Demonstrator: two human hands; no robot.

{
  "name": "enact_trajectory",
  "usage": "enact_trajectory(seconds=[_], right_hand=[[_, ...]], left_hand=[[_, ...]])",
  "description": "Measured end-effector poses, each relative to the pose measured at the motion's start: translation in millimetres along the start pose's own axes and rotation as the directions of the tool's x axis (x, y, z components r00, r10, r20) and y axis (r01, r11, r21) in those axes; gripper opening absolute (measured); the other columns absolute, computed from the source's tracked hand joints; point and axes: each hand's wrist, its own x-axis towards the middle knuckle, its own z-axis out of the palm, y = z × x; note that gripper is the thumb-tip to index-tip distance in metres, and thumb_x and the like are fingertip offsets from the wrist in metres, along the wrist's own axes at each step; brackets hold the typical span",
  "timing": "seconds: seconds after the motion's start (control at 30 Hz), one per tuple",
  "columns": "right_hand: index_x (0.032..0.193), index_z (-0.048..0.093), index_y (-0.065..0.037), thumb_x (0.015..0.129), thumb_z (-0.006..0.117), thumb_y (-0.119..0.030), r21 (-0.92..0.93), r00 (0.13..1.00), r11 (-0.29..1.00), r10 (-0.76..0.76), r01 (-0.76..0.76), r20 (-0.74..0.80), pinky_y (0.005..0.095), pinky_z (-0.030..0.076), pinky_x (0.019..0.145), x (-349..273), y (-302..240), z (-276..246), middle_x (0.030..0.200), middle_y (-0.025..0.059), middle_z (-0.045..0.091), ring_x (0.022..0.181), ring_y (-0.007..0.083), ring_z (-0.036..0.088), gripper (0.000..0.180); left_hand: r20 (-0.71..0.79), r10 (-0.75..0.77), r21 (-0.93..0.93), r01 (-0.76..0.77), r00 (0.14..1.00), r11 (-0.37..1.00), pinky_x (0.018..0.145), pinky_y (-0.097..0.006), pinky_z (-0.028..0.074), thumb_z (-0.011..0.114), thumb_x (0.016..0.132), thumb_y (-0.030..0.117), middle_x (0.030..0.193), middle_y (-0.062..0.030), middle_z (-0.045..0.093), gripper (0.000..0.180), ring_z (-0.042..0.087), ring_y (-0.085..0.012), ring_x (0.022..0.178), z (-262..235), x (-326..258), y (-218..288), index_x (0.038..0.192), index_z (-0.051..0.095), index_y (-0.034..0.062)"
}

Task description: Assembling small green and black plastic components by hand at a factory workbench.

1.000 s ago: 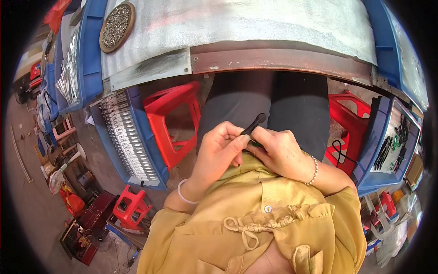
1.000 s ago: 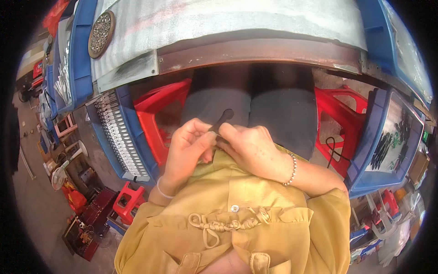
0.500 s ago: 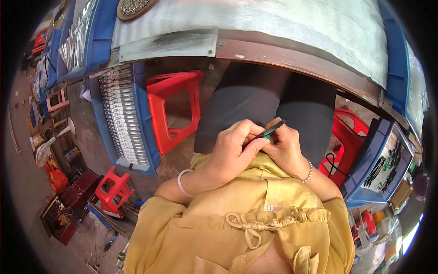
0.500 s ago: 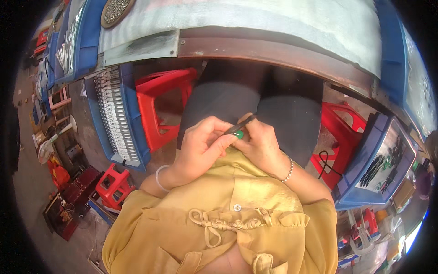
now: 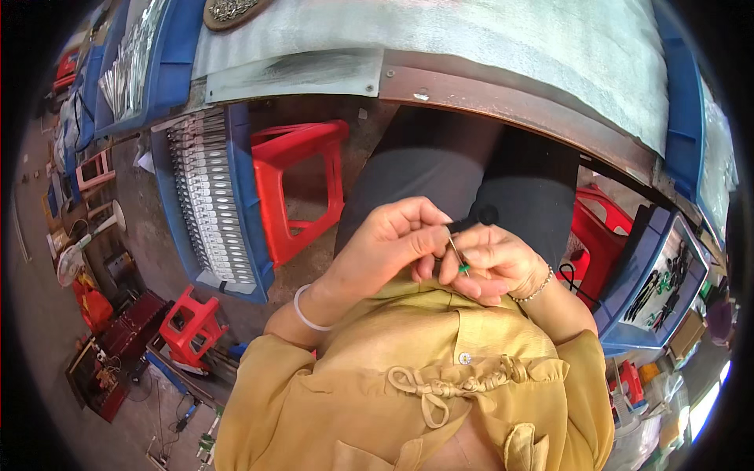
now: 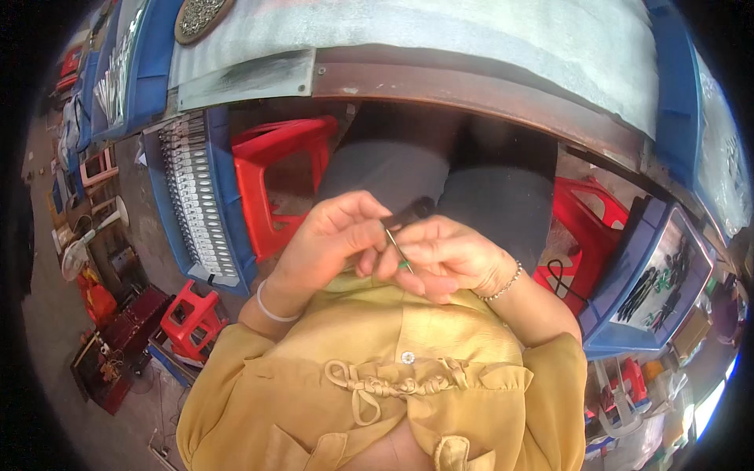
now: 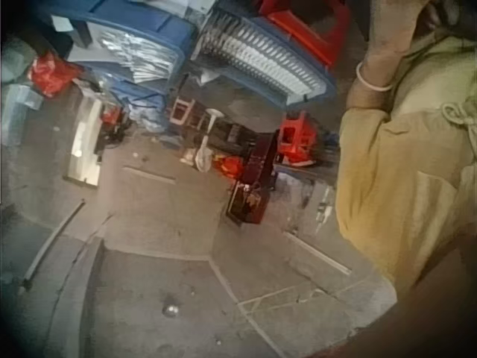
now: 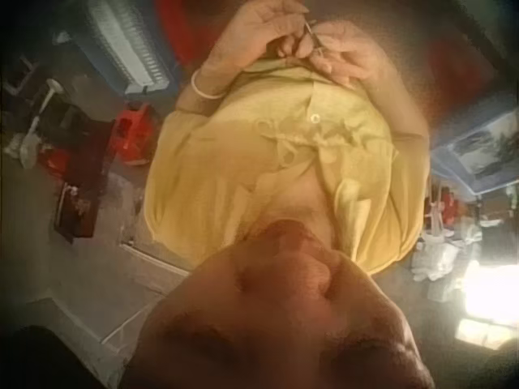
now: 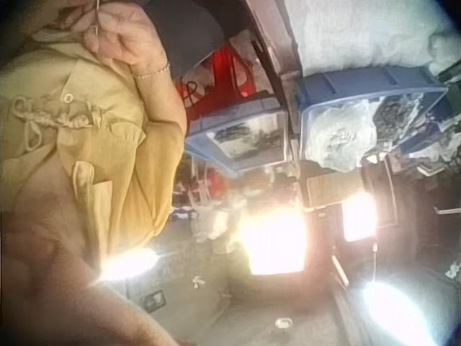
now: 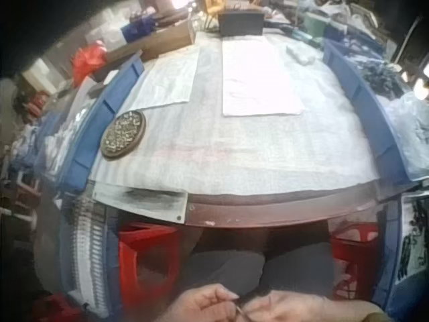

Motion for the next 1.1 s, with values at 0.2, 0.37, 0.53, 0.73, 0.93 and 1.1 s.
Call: enact_trajectory(seconds=[0.2, 0.37, 0.53, 0.73, 0.93, 1.1], right_hand=[[0.101, 0.061, 0.002, 0.089, 0.063, -0.011, -0.165, 0.975, 0.986, -0.009, -0.028, -0.222, 0.0175, 0.034, 0.039, 5.0, -9.0, 18.2, 0.069, 0.0051, 0.06, 0.043, 0.0037, 0.045, 0.018], [0.094, 0.061, 0.0, 0.084, 0.07, -0.009, -0.578, 0.889, 0.816, -0.28, 0.021, -0.363, 0.0155, 0.033, 0.04, 6.0, -1.4, 31.2, 0.064, 0.0028, 0.063, 0.046, 0.0013, 0.047, 0.016], [0.09, 0.059, -0.001, 0.084, 0.071, -0.01, -0.663, 0.839, 0.748, -0.377, 0.026, -0.393, 0.0154, 0.032, 0.04, 9.5, -8.8, 40.4, 0.062, -0.0001, 0.06, 0.047, 0.0, 0.047, 0.016], [0.084, 0.059, -0.002, 0.086, 0.07, -0.015, -0.667, 0.856, 0.744, -0.361, 0.026, -0.37, 0.0178, 0.032, 0.04, 12.6, -11.7, 41.5, 0.058, -0.0006, 0.057, 0.047, 0.0011, 0.047, 0.016], [0.083, 0.059, -0.002, 0.086, 0.069, -0.014, -0.652, 0.857, 0.757, -0.359, 0.035, -0.37, 0.018, 0.032, 0.04, 12.0, -12.5, 40.4, 0.058, -0.0005, 0.056, 0.047, 0.0013, 0.047, 0.016], [0.083, 0.058, -0.002, 0.086, 0.069, -0.013, -0.661, 0.857, 0.748, -0.373, 0.05, -0.356, 0.0183, 0.032, 0.04, 12.0, -10.5, 39.4, 0.058, -0.0002, 0.056, 0.047, 0.0015, 0.047, 0.016]], left_hand=[[0.02, -0.033, -0.693, 0.038, 0.999, 0.72, 0.053, -0.018, 0.041, 0.053, 0.096, 0.022, 0.088, -0.0035, 0.057, 0.024, 0.047, -0.0064, 0.06, -27.0, 9.7, -7.3, 0.109, 0.056, 0.0017], [0.162, -0.064, -0.855, 0.172, 0.985, 0.489, 0.046, -0.015, 0.041, 0.048, 0.099, 0.024, 0.093, -0.0059, 0.045, 0.031, 0.045, -0.0059, 0.06, -26.9, 11.0, -11.3, 0.115, 0.051, -0.0024], [0.157, -0.101, -0.84, 0.186, 0.982, 0.509, 0.046, -0.016, 0.041, 0.05, 0.098, 0.024, 0.09, -0.0068, 0.053, 0.03, 0.046, -0.0052, 0.058, -21.1, 10.9, -11.7, 0.115, 0.051, -0.0006], [0.152, -0.072, -0.799, 0.165, 0.986, 0.578, 0.046, -0.017, 0.041, 0.052, 0.097, 0.023, 0.085, -0.0052, 0.058, 0.029, 0.046, -0.0044, 0.056, -18.7, 9.2, -10.8, 0.114, 0.052, 0.0003], [0.103, -0.081, -0.703, 0.13, 0.991, 0.699, 0.048, -0.017, 0.04, 0.056, 0.095, 0.024, 0.08, 0.0002, 0.05, 0.024, 0.047, -0.0028, 0.06, -16.9, 10.2, -6.5, 0.101, 0.052, 0.0011], [0.108, -0.041, -0.673, 0.103, 0.993, 0.732, 0.048, -0.017, 0.04, 0.057, 0.095, 0.023, 0.08, 0.0001, 0.05, 0.023, 0.047, -0.0028, 0.06, -15.9, 11.0, -5.8, 0.101, 0.052, 0.0013]])
